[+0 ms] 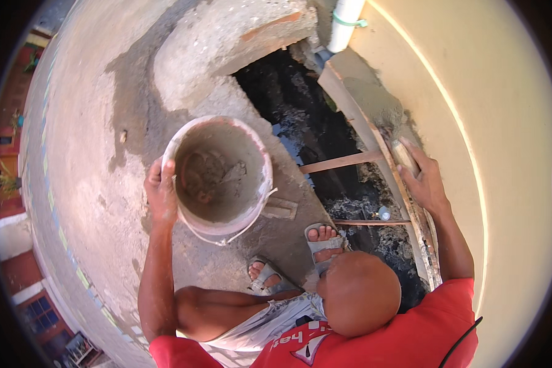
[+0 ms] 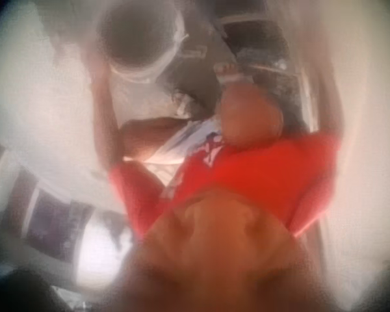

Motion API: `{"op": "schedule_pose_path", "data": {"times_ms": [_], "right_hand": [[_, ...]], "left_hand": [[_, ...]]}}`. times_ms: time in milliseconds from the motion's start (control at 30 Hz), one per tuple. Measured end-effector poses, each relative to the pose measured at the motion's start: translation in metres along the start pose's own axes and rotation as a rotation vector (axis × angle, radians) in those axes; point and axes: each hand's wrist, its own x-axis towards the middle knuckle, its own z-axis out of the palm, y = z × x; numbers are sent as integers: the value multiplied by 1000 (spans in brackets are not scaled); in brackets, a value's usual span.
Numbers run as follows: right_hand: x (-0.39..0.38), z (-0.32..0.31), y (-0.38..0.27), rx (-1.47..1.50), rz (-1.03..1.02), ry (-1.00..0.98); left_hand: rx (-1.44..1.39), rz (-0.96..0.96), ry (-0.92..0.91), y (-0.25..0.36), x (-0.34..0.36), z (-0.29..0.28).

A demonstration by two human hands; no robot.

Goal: The person scoops wet cement from a bucket with a trowel and applies it to a wall around a white pipe. They smooth the cement with the trowel and a rectangular float, repeatedly adding material and leveling the surface.

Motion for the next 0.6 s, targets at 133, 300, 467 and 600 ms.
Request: {"op": "schedule_pose_path", "data": {"times_ms": [133, 300, 467, 600], "right_hand": [[26, 47, -69, 291, -76, -514], [74, 168, -117, 618, -147, -724], [57, 179, -105, 490, -242, -136], [0, 246, -28, 134, -505, -191]], "left_hand": [[66, 20, -1, 13, 6, 15], [-93, -40, -31, 7, 13, 21], [-165, -109, 54, -22, 2, -40], [-143, -165, 103, -33, 15, -38]]}}
